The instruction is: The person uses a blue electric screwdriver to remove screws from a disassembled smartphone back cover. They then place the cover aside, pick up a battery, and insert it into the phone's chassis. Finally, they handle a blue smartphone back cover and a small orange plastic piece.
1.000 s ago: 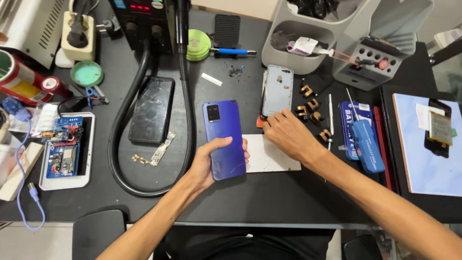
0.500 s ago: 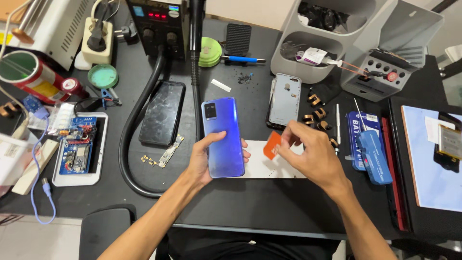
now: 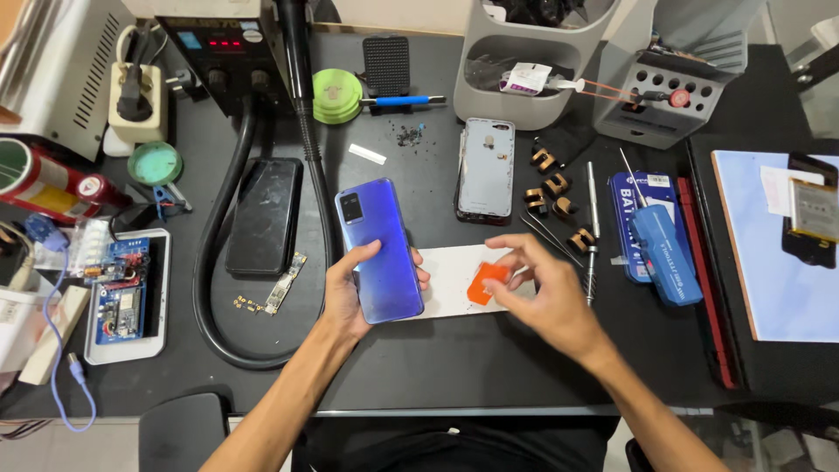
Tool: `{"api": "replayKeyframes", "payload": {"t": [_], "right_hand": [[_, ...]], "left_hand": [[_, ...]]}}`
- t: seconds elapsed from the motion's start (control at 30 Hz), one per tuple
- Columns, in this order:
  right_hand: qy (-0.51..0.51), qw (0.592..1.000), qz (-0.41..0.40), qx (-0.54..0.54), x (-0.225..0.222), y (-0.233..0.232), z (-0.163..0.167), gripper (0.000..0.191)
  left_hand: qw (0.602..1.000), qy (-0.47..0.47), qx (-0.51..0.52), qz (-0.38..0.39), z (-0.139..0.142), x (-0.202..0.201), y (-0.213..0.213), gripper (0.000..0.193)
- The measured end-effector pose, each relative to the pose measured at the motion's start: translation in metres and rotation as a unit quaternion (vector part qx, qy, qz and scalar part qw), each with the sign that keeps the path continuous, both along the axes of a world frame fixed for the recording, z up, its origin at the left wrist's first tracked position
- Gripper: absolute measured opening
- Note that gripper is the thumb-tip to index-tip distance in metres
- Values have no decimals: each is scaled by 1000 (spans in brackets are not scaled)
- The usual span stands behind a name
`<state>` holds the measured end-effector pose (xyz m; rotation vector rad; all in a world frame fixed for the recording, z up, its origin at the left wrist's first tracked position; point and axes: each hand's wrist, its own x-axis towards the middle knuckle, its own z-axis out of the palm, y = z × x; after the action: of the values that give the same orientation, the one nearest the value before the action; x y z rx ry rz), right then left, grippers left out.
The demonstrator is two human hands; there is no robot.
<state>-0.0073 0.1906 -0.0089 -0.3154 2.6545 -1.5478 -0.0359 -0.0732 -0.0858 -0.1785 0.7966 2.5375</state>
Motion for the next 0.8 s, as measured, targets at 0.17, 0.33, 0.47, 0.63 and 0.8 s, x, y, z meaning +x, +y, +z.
{"api": "replayKeyframes", "payload": {"t": [0.17,0.33,0.47,0.63,0.8], "right_hand": [[100,994,-28,-18,18,17,-17,16],[124,992,-26,-16,25,26,-28,16],[70,995,11,63,29,34,-35,19],[-4,979,-90,-185,33,51,-43,12],[14,937,-73,-341,34,51,-50,26]], "left_hand": [[1000,16,10,22,5,-1,16,48],[999,1,14,30,13,-18,49,47],[997,38,62,30,19,-28,83,49],[995,66,64,41,13,-17,113,51],[995,79,52,27,3,-12,121,53]]}}
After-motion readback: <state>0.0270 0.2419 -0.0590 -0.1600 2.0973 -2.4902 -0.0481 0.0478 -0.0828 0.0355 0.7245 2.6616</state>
